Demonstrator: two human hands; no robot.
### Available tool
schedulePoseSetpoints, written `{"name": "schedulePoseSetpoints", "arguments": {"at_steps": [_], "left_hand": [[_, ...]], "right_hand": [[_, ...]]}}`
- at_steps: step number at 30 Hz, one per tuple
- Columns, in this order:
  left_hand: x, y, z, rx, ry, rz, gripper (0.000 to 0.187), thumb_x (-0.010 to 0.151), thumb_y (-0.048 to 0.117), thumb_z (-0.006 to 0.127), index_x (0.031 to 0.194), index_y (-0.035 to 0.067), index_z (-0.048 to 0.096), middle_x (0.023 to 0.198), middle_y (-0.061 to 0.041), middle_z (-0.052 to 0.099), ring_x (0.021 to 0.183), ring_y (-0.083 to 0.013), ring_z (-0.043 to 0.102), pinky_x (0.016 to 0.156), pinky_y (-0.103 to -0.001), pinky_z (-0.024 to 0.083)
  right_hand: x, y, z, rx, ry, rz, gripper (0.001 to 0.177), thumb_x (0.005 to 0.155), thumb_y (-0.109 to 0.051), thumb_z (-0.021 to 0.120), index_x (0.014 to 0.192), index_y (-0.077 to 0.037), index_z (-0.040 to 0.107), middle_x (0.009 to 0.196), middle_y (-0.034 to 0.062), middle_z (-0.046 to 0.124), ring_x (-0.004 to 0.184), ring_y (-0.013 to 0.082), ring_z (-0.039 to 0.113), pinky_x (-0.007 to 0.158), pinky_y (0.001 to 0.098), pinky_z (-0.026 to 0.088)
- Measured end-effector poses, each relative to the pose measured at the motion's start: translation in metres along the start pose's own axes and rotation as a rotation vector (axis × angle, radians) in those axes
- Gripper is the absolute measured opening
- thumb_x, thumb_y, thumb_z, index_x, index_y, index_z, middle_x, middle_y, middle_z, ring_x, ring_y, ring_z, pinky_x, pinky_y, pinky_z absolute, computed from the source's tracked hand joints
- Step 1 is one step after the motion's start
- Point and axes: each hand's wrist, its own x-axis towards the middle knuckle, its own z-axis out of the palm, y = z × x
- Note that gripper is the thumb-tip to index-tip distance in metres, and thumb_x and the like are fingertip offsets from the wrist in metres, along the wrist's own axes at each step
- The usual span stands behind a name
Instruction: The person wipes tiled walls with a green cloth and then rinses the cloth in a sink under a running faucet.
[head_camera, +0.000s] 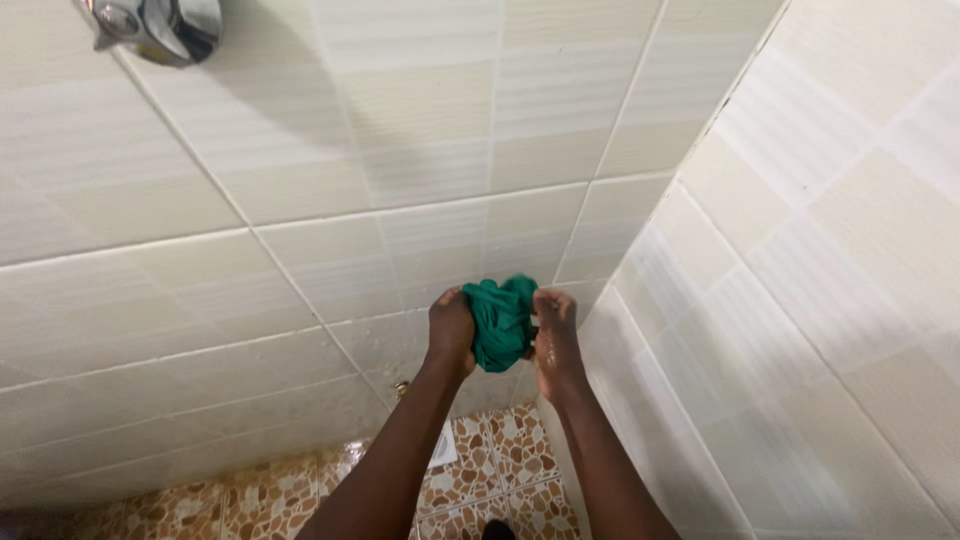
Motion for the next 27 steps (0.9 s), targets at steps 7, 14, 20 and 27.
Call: {"name": "schedulePoseSetpoints", "arguments": {"at_steps": [7,14,20,27], "left_hand": [[0.008,0.003,-0.005,0.036,-0.01,0.016,0.021,0.103,0.01,0.045,0.114,0.001,0.061,0.095,-0.011,0.067,0.08,-0.0181,0.064,0.07,-0.033,0.058],[-0.001,0.015,-0.012,0.206,-0.041,0.03,0.028,0.098,-0.001,0.05,0.123,0.006,0.06,0.099,-0.008,0.064,0.081,-0.0159,0.063,0.072,-0.032,0.057],[-0.018,0.005,-0.028,0.497,-0.356,0.374,0.034,0.106,0.006,0.049,0.129,-0.005,0.071,0.113,-0.018,0.077,0.096,-0.0196,0.073,0.086,-0.031,0.061],[-0.058,0.023,-0.013,0.638,-0.616,0.219,0.085,0.099,0.061,0.05,0.161,0.006,0.032,0.152,-0.02,0.054,0.137,-0.0284,0.053,0.11,-0.039,0.044]], "right_hand": [[-0.022,-0.021,0.031,-0.586,-0.108,-0.183,0.057,0.094,-0.059,0.057,0.132,-0.017,0.057,0.108,0.0034,0.069,0.098,0.0148,0.065,0.082,0.029,0.052],[-0.014,-0.008,0.04,0.049,-0.056,-0.011,0.037,0.103,-0.036,0.059,0.105,0.0,0.067,0.091,0.0068,0.065,0.078,0.0138,0.062,0.073,0.0325,0.056],[-0.006,-0.015,0.042,0.247,0.108,-0.029,0.031,0.106,-0.033,0.052,0.106,-0.004,0.061,0.093,0.0072,0.066,0.081,0.0177,0.066,0.074,0.036,0.059],[0.006,0.005,0.045,0.3,0.195,-0.061,0.042,0.106,-0.037,0.05,0.117,0.001,0.061,0.103,0.0148,0.065,0.089,0.0269,0.065,0.078,0.0432,0.056]]}}
